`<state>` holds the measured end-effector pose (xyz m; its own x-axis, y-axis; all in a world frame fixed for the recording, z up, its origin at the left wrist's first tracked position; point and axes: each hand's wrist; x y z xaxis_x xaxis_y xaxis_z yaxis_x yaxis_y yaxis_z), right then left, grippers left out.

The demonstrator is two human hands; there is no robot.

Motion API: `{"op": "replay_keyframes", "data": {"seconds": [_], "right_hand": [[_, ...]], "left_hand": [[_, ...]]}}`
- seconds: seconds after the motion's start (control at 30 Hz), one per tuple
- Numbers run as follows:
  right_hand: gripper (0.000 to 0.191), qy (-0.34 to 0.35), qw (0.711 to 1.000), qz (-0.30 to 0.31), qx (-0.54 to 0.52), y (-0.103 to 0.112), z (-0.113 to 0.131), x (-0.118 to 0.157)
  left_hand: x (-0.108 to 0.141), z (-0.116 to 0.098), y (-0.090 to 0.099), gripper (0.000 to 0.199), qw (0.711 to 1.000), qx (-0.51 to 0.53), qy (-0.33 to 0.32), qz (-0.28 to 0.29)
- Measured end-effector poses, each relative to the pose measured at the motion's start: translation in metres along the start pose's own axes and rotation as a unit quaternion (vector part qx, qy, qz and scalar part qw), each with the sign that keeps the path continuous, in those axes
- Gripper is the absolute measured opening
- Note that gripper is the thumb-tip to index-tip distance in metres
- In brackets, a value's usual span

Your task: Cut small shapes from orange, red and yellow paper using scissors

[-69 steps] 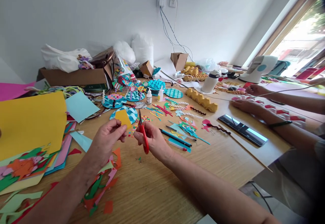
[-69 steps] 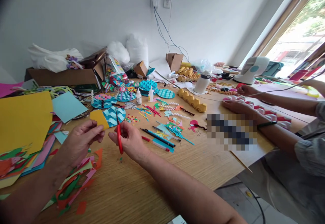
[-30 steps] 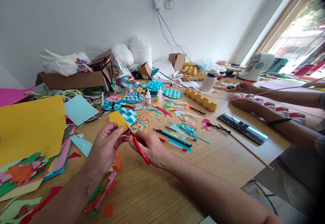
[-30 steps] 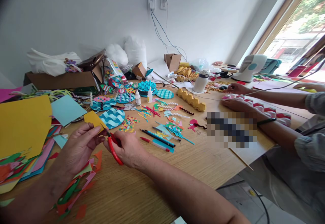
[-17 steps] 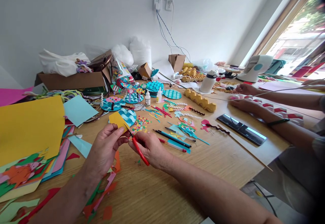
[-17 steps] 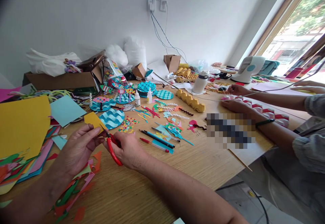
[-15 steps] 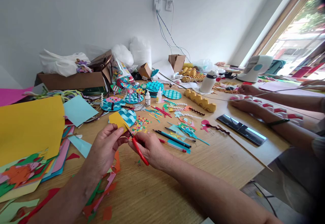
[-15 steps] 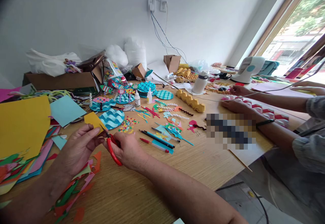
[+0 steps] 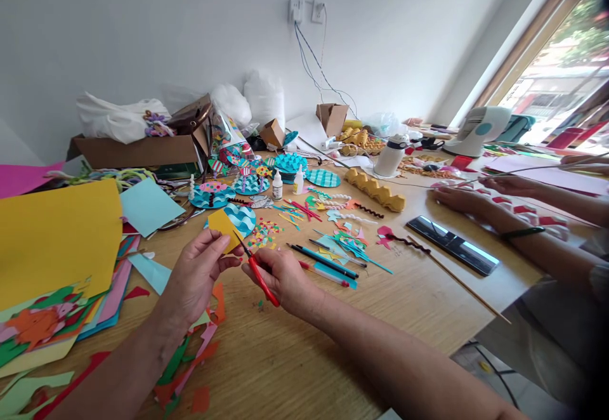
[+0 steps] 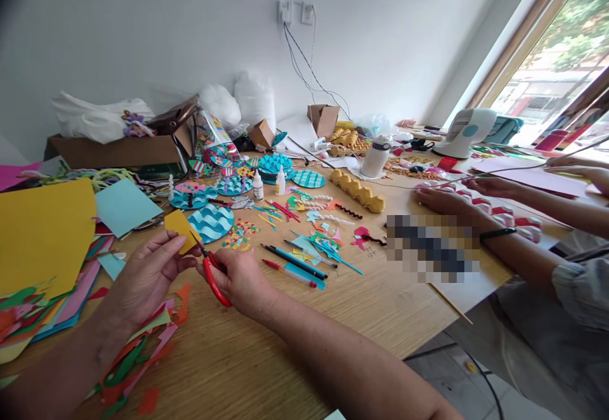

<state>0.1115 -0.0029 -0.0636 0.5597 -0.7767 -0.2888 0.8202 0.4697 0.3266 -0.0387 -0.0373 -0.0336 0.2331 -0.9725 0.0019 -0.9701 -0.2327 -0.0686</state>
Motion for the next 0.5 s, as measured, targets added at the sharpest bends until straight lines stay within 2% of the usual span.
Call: {"op": "replay_keyframes", "data": {"seconds": [0.17,0.5], "right_hand": [[0.05,-0.008,1.0,0.005,0.004,-0.0004,-0.0006,-0.0002],[0.044,-0.027,0.999,0.001,-0.036,-0.0008,0.0022,0.0027]], "left_hand": [[-0.0026,0.0014,0.0029,0.02,1.0,-0.012,-0.017,-0.004],[-0.0017,0.0023,0.0022,0.021,1.0,-0.023,-0.005,-0.013]]}}
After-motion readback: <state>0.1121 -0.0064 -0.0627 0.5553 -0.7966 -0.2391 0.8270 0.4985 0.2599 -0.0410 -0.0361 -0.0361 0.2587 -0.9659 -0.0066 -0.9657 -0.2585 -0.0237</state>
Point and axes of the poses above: each hand's wrist, its own x-axis away from the middle knuckle, its own y-axis out of the back of the hand, z = x × y, and after that the axes turned 15 degrees about -x, right-handed
